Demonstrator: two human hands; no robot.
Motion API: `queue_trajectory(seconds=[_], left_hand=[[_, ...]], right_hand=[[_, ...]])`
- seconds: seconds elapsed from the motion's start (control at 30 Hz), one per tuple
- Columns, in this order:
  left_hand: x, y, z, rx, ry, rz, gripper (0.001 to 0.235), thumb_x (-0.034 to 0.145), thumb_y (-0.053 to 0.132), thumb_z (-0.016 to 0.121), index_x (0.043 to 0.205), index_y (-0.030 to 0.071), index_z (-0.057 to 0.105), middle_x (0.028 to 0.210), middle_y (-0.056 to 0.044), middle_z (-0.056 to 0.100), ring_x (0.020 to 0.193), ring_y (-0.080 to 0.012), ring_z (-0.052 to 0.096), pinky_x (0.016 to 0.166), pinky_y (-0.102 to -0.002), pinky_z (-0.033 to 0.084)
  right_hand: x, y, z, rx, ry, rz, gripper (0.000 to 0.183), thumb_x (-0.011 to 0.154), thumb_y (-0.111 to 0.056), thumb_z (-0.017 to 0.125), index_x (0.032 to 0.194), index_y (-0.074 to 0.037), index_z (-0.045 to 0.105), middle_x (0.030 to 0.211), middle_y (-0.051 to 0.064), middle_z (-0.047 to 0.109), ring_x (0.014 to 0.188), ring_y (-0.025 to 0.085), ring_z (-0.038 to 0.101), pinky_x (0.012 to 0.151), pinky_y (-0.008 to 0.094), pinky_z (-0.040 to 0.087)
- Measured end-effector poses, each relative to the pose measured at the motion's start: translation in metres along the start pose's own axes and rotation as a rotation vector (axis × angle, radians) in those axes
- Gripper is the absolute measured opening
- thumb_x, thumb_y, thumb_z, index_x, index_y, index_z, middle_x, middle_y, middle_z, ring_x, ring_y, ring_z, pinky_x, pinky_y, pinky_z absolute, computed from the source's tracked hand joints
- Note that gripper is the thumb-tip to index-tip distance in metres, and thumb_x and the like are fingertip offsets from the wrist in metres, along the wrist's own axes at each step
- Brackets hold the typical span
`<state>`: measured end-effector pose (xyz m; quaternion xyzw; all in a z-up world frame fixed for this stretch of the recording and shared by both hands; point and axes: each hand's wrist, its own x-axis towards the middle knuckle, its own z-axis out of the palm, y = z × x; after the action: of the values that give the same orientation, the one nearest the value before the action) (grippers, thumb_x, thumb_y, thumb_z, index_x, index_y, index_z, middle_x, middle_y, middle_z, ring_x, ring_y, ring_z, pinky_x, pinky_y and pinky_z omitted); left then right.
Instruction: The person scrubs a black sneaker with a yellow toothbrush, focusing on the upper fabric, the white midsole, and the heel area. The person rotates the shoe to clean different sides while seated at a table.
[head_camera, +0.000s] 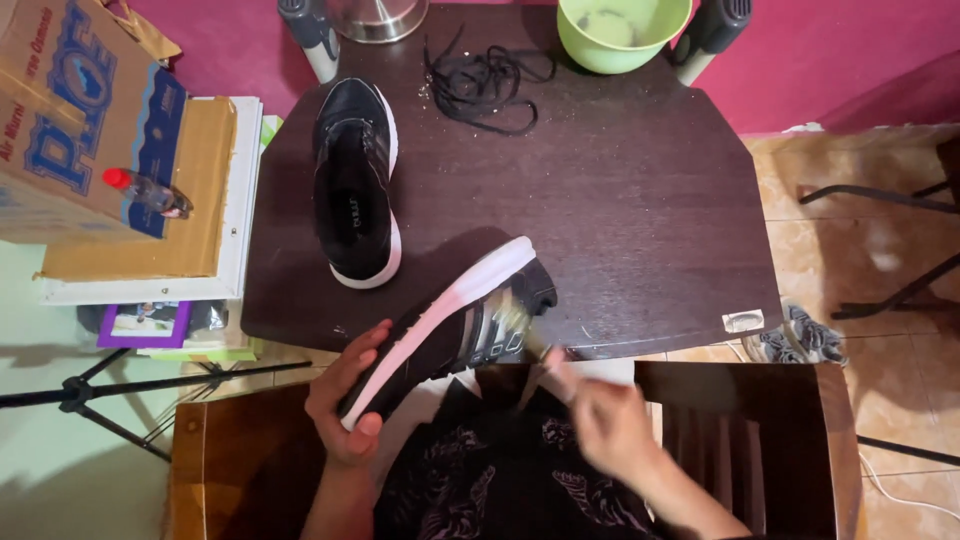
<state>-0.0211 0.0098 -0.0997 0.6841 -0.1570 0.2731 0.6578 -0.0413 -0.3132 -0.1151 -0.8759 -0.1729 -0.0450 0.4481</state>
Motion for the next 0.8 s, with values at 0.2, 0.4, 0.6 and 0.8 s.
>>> queue_trajectory(seconds=[0.2,0.4,0.6,0.8], left_hand=[[-0.002,-0.009,0.017,-0.003,0.063,-0.013,0.067,0.100,0.063,0.061,0.132,0.004,0.060,0.133,-0.030,0.063,0.126,-0.0471,0.066,0.112,-0.056,0.055],[-0.006,-0.019,0.055,-0.005,0.082,-0.023,0.060,0.104,0.053,0.054,0.140,0.005,0.052,0.139,-0.031,0.058,0.132,-0.0414,0.061,0.111,-0.051,0.051],[-0.010,-0.037,0.077,-0.067,0.104,-0.025,0.063,0.104,0.055,0.056,0.141,0.004,0.052,0.143,-0.027,0.056,0.134,-0.0378,0.057,0.113,-0.050,0.049],[-0.011,-0.047,0.081,-0.104,0.124,-0.039,0.058,0.105,0.051,0.056,0.143,0.006,0.052,0.145,-0.025,0.055,0.136,-0.0374,0.056,0.112,-0.050,0.049]], right_hand=[[0.022,0.039,-0.010,-0.036,0.146,0.071,0.051,0.099,-0.001,0.055,0.147,-0.020,0.054,0.058,-0.010,0.057,0.044,0.006,0.031,0.042,0.027,0.029],[0.034,0.064,-0.026,-0.050,0.177,0.121,0.055,0.099,0.001,0.043,0.149,-0.020,0.054,0.153,0.003,0.054,0.113,0.014,0.071,0.086,0.023,0.054],[0.018,0.000,-0.008,0.017,-0.010,-0.261,0.036,0.102,-0.001,0.040,0.133,0.004,0.058,0.133,0.020,0.067,0.117,0.029,0.075,0.097,0.031,0.067],[0.032,0.036,-0.008,-0.020,0.179,0.036,0.054,0.104,0.000,0.048,0.152,-0.024,0.048,0.064,-0.010,0.046,0.049,0.006,0.035,0.046,0.026,0.028]])
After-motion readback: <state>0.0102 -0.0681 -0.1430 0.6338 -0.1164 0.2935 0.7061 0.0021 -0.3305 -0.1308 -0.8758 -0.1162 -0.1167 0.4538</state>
